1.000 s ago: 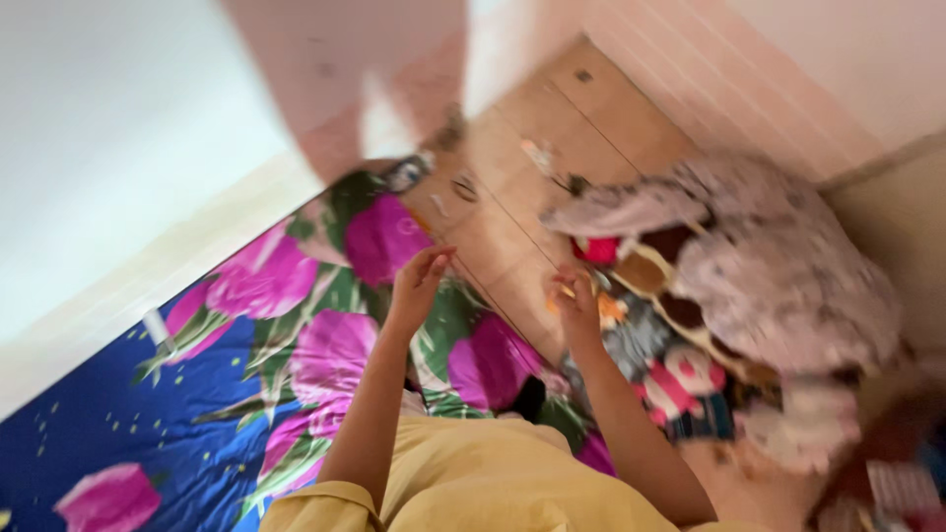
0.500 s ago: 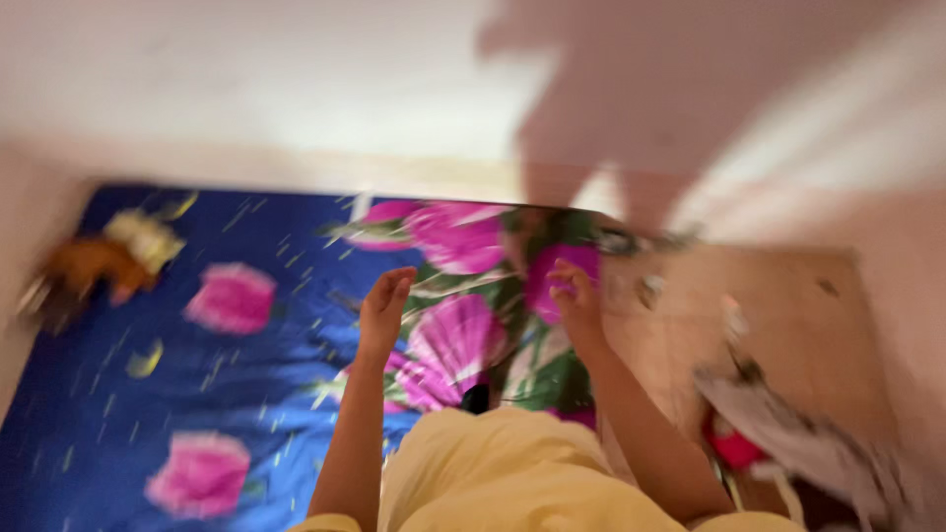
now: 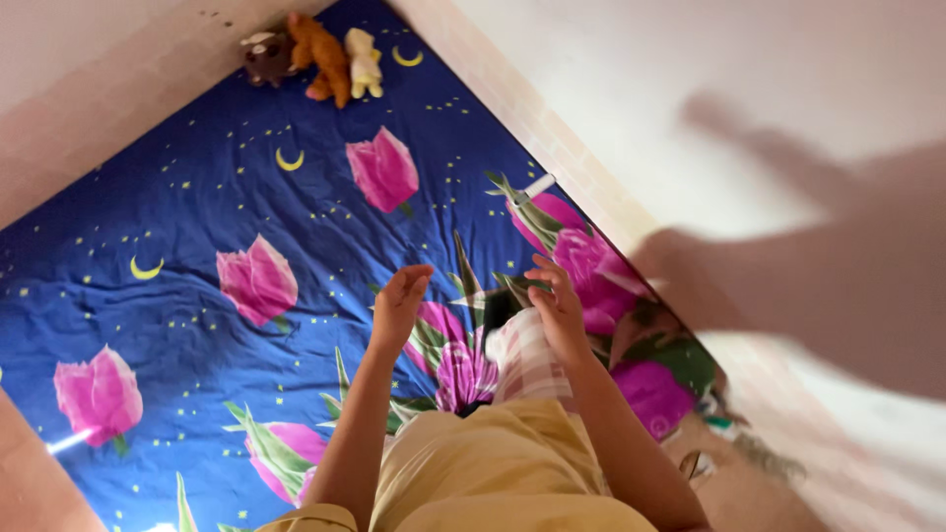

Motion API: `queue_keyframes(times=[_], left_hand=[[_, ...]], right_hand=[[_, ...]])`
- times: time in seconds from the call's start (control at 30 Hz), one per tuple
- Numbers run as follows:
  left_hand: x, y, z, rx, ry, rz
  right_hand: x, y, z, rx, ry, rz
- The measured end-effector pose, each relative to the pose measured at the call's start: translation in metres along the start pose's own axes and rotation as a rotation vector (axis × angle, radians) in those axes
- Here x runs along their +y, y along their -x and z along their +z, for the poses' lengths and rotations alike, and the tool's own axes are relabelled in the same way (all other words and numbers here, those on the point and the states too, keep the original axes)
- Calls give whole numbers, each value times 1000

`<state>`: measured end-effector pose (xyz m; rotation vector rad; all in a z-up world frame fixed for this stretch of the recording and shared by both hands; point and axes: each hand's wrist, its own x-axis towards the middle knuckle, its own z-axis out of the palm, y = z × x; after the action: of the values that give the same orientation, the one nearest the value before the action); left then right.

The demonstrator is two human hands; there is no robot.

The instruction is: The person picks up several plush toys from a bed and moves them to a pile on the floor, then picks up a brown-and-white patterned mat and places it at the head of the bed, and finally picks up a blue pillow, shakes it, and places it at the head of the bed.

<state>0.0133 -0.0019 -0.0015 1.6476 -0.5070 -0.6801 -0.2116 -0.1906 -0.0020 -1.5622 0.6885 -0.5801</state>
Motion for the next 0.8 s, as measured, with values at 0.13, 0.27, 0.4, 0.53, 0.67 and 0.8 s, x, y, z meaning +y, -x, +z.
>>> queue_keyframes(times=[0.13, 0.27, 0.4, 0.53, 0.67, 0.8], left_hand=[[-17, -57, 11, 100, -68, -69], [-18, -140, 42, 113, -26, 20], [32, -211, 58, 85, 45, 132], [77, -269, 45, 91, 102, 184], [83, -294, 18, 264, 41, 182], [50, -305, -14, 350, 123, 61]], right_hand=[[43, -77, -6, -31, -106, -26], [75, -160, -7, -50, -200, 28], [58, -251, -16, -79, -115, 44], [29, -347, -23, -113, -49, -6], [-12, -412, -1, -151, -27, 73], [-35, -448, 44, -274, -50, 188]])
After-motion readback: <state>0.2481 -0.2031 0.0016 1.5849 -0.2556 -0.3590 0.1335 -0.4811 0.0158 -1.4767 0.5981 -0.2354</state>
